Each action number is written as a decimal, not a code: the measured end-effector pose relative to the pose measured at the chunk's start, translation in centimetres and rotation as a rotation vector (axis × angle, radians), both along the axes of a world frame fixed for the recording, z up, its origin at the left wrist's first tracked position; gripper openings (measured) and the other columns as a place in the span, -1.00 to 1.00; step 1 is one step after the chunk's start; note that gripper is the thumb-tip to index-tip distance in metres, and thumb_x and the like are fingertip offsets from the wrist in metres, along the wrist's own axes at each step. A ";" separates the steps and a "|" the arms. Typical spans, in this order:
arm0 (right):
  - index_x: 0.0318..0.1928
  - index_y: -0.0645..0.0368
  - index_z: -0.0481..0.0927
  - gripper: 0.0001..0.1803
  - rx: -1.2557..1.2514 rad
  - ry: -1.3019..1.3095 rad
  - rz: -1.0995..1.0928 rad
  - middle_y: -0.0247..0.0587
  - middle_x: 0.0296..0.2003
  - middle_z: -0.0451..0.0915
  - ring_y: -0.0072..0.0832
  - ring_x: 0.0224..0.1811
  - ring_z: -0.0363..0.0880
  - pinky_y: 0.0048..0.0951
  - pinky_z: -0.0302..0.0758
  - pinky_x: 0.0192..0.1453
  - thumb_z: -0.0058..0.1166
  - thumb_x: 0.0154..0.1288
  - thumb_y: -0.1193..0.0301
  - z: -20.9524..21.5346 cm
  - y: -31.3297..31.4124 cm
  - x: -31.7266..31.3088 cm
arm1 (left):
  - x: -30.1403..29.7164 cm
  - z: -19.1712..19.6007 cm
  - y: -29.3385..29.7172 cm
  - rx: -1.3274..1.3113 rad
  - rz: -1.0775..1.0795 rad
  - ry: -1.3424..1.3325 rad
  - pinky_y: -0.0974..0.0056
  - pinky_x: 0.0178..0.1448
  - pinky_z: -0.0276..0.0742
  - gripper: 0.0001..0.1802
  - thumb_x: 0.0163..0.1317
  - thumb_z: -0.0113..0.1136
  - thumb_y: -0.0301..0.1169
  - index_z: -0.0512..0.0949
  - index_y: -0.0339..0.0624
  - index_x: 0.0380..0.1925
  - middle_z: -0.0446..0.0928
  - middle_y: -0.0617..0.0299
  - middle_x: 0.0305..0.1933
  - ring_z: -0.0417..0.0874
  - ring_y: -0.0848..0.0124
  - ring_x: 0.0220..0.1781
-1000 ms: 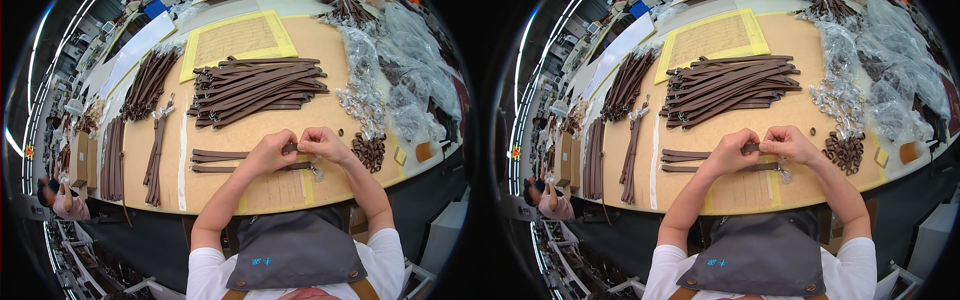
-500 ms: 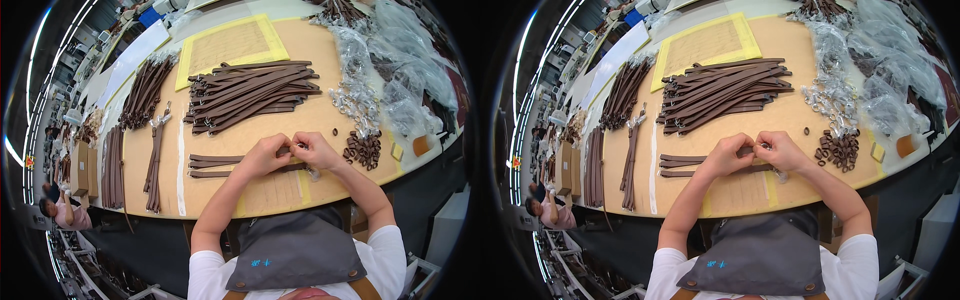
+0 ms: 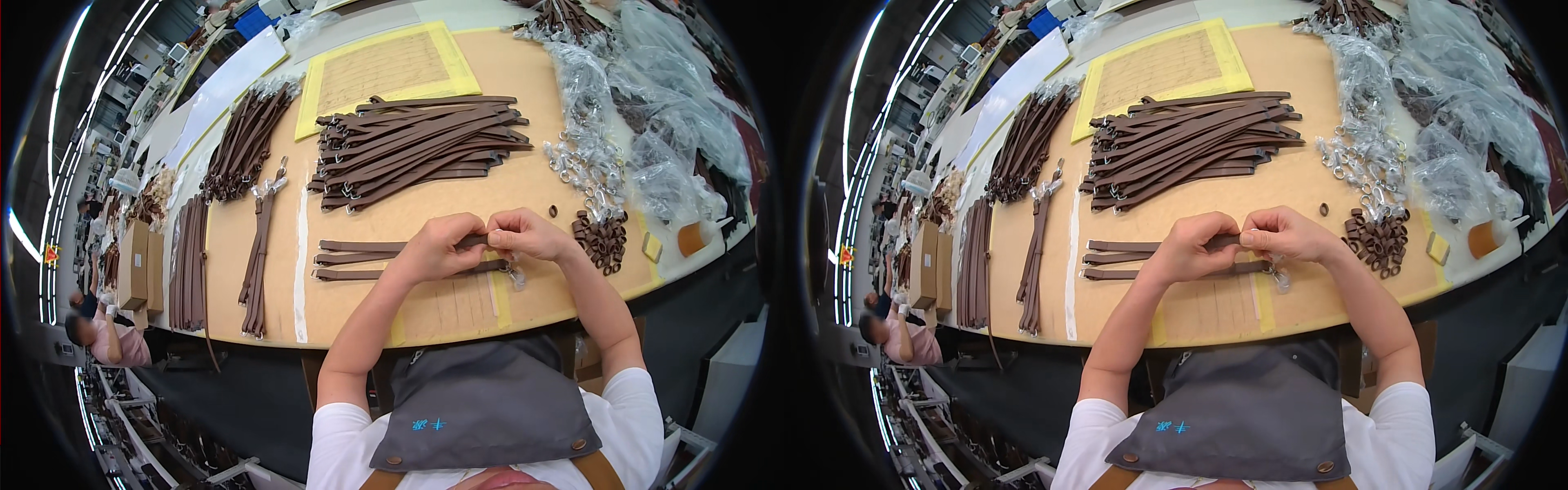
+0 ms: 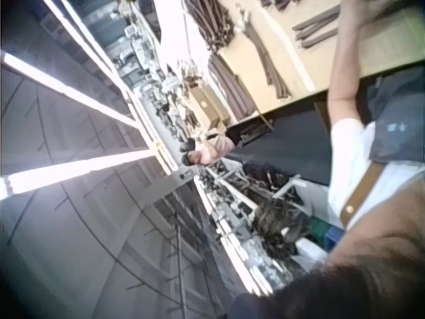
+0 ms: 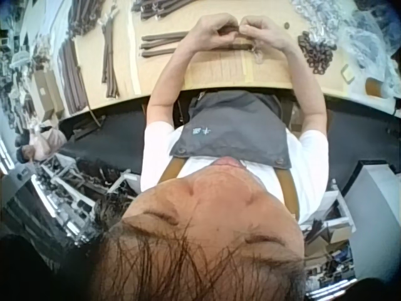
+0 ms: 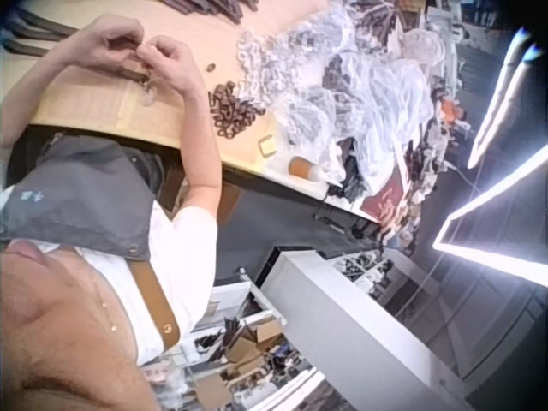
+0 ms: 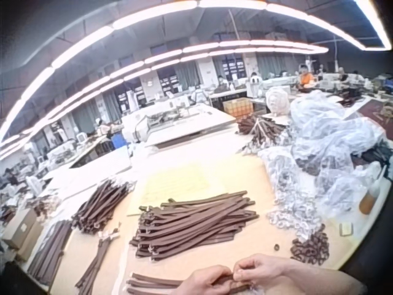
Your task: Assemble metal buckles and loops onto leather straps on a workshop table.
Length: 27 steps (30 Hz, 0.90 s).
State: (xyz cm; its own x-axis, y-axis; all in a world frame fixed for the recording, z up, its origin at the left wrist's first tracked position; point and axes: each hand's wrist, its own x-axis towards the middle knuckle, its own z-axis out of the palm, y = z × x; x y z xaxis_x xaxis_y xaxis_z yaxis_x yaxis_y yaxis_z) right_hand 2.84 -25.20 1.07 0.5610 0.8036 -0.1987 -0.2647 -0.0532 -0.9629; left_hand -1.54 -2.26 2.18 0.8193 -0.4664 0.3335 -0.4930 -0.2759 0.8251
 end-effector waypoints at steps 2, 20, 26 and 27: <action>-0.28 0.14 0.56 -0.66 0.019 0.008 -0.008 -0.53 -0.51 0.46 -0.75 -0.49 0.36 -0.63 0.32 -0.41 0.23 0.43 0.12 -0.1 0.1 -0.2 | -0.1 0.2 0.0 0.009 -0.006 -0.017 0.27 -0.27 0.61 -0.82 0.14 0.31 -0.57 0.56 -0.30 -0.24 0.63 0.09 -0.37 0.67 0.31 -0.39; -0.36 0.13 0.52 -0.77 0.112 -0.164 -0.249 -0.61 -0.50 0.38 -0.82 -0.46 0.20 -0.63 0.18 -0.40 0.12 0.47 0.31 -1.5 3.3 -3.3 | -0.3 -2.1 0.3 -0.247 -0.046 0.235 0.44 -0.31 0.30 -0.59 0.08 -0.18 -0.68 0.34 -0.28 -0.02 0.39 0.32 -0.43 0.30 0.60 -0.41; -0.21 0.16 0.56 -0.74 0.290 0.014 -0.055 -0.46 -0.40 0.54 -0.73 -0.39 0.42 -0.61 0.36 -0.29 0.15 0.49 0.21 -1.2 2.2 -2.9 | -0.6 -0.4 0.6 -0.475 -0.076 0.318 0.43 -0.35 0.30 -0.63 0.08 -0.14 -0.69 0.34 -0.28 -0.06 0.39 0.30 -0.42 0.32 0.61 -0.43; -0.18 0.17 0.57 -0.73 0.299 0.013 -0.039 -0.44 -0.37 0.57 -0.71 -0.37 0.46 -0.61 0.39 -0.26 0.15 0.50 0.19 -1.2 2.1 -2.9 | -0.7 -0.2 0.6 -0.482 -0.072 0.317 0.43 -0.35 0.30 -0.64 0.08 -0.14 -0.68 0.34 -0.28 -0.06 0.40 0.30 -0.41 0.33 0.61 -0.43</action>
State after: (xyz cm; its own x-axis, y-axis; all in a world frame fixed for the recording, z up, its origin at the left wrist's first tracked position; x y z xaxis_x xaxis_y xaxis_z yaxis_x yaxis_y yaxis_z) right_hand -0.06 -23.08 -0.14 0.5917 0.8054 0.0361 -0.2738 0.2429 -0.9306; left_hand -2.27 -1.67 2.00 0.8855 -0.3814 0.2654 -0.2046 0.1926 0.9597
